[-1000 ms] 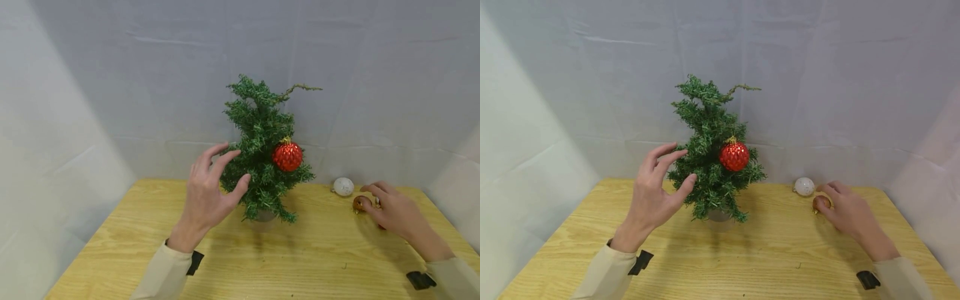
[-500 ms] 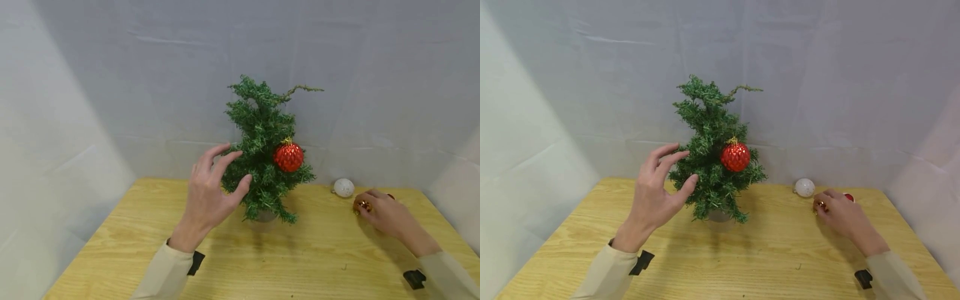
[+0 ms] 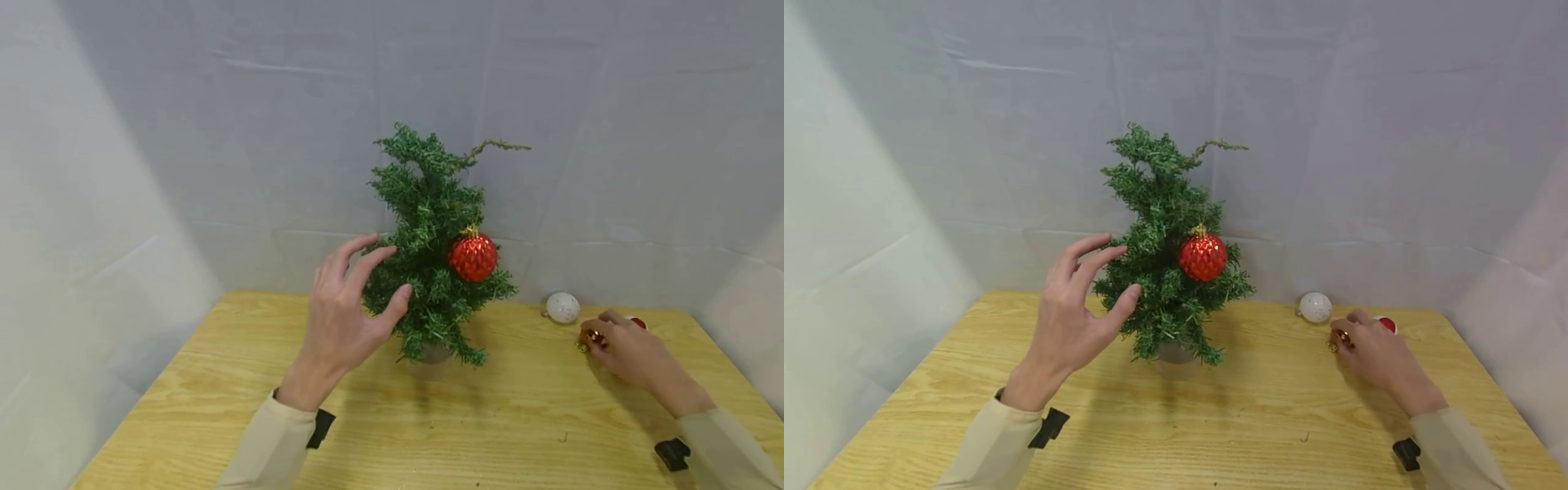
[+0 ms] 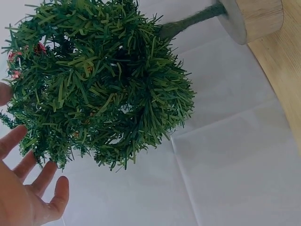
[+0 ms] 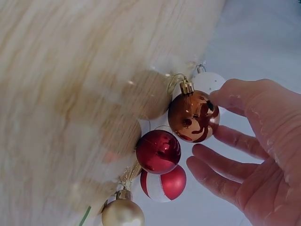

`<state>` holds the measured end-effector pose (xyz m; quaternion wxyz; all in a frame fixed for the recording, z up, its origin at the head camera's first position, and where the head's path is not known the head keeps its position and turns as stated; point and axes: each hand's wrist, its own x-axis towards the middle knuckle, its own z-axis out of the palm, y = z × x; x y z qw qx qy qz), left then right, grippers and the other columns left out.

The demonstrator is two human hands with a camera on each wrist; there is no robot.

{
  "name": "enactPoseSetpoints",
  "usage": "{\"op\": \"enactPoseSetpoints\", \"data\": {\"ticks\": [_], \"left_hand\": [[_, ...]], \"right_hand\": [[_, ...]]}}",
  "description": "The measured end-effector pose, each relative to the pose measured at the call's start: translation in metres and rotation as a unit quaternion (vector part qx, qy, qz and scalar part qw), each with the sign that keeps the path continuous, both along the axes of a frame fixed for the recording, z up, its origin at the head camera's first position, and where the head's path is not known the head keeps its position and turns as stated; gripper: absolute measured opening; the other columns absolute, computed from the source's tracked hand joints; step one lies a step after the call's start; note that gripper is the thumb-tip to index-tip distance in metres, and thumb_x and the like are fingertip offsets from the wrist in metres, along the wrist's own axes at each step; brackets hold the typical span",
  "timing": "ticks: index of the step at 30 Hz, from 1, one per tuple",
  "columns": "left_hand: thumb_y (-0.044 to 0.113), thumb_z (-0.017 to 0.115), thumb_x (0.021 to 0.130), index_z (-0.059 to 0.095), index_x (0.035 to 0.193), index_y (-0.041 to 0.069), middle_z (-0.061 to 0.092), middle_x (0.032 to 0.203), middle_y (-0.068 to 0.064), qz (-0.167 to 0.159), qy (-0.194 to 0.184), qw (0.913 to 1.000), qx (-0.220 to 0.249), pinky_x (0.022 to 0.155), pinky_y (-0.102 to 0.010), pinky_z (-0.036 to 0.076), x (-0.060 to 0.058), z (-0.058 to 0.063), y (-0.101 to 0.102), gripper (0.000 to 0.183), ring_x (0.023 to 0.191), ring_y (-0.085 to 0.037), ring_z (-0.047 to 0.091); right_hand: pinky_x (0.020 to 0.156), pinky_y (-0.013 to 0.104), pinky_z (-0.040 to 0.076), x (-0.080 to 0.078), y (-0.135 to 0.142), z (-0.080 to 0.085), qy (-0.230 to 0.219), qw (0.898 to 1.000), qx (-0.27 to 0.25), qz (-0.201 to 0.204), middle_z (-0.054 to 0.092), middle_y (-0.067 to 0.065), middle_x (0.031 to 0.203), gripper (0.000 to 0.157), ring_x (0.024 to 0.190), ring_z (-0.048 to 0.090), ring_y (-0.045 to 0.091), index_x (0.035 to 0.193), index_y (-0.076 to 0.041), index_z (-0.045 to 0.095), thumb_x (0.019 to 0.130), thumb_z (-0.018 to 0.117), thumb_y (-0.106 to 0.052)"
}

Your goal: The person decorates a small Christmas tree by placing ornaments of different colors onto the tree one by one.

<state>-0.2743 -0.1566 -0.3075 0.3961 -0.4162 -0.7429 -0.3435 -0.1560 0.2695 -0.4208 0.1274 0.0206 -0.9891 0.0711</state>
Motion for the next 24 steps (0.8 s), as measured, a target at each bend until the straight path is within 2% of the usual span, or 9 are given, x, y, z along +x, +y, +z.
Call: {"op": "enactPoseSetpoints", "data": {"ticks": [3, 6, 12, 18, 24], "left_hand": [[0.045, 0.061, 0.098, 0.067, 0.13, 0.013, 0.06, 0.14, -0.015, 0.0, 0.002, 1.0, -0.001, 0.085, -0.053, 0.047, 0.0, 0.0, 0.0, 0.046, 0.123, -0.035, 0.059], [0.047, 0.06, 0.099, 0.067, 0.13, 0.013, 0.06, 0.139, -0.015, -0.001, 0.007, 1.0, 0.0, 0.084, -0.054, 0.048, 0.001, -0.001, 0.001, 0.047, 0.122, -0.035, 0.06], [0.047, 0.06, 0.099, 0.067, 0.13, 0.013, 0.061, 0.138, -0.015, -0.005, 0.015, 0.9999, 0.005, 0.086, -0.053, 0.048, 0.002, -0.002, 0.003, 0.046, 0.123, -0.034, 0.06], [0.048, 0.059, 0.099, 0.068, 0.129, 0.013, 0.063, 0.135, -0.014, -0.018, 0.038, 0.999, 0.015, 0.083, -0.051, 0.049, 0.004, -0.002, 0.008, 0.046, 0.123, -0.032, 0.062], [0.045, 0.06, 0.1, 0.069, 0.128, 0.013, 0.065, 0.134, -0.014, -0.028, 0.062, 0.9976, 0.01, 0.085, -0.051, 0.05, 0.01, -0.004, 0.012, 0.044, 0.121, -0.033, 0.063]], "right_hand": [[0.053, 0.032, 0.051, 0.0, 0.001, -0.002, -0.006, 1.0, 0.001, -0.004, 0.058, 0.027, 0.111, 0.03, 0.071, 0.062, 0.019, 0.117, 0.0, 0.071, 0.088, 0.073, -0.006], [0.05, 0.031, 0.047, 0.0, 0.004, -0.003, -0.004, 1.0, 0.005, -0.003, 0.056, 0.028, 0.111, 0.03, 0.068, 0.059, 0.018, 0.116, -0.002, 0.071, 0.087, 0.075, -0.005], [0.056, 0.04, 0.054, 0.0, 0.003, -0.005, 0.015, 1.0, 0.004, 0.006, 0.062, 0.026, 0.111, 0.024, 0.079, 0.067, 0.029, 0.107, -0.007, 0.07, 0.084, 0.077, -0.005], [0.054, 0.036, 0.052, -0.001, 0.004, -0.005, 0.021, 1.0, 0.004, 0.013, 0.067, 0.024, 0.11, 0.021, 0.08, 0.068, 0.027, 0.097, -0.01, 0.065, 0.082, 0.078, -0.003], [0.059, 0.043, 0.055, -0.002, 0.005, -0.006, 0.011, 1.0, 0.007, 0.009, 0.067, 0.025, 0.112, 0.031, 0.084, 0.069, 0.032, 0.108, -0.005, 0.067, 0.08, 0.079, -0.004]]}}
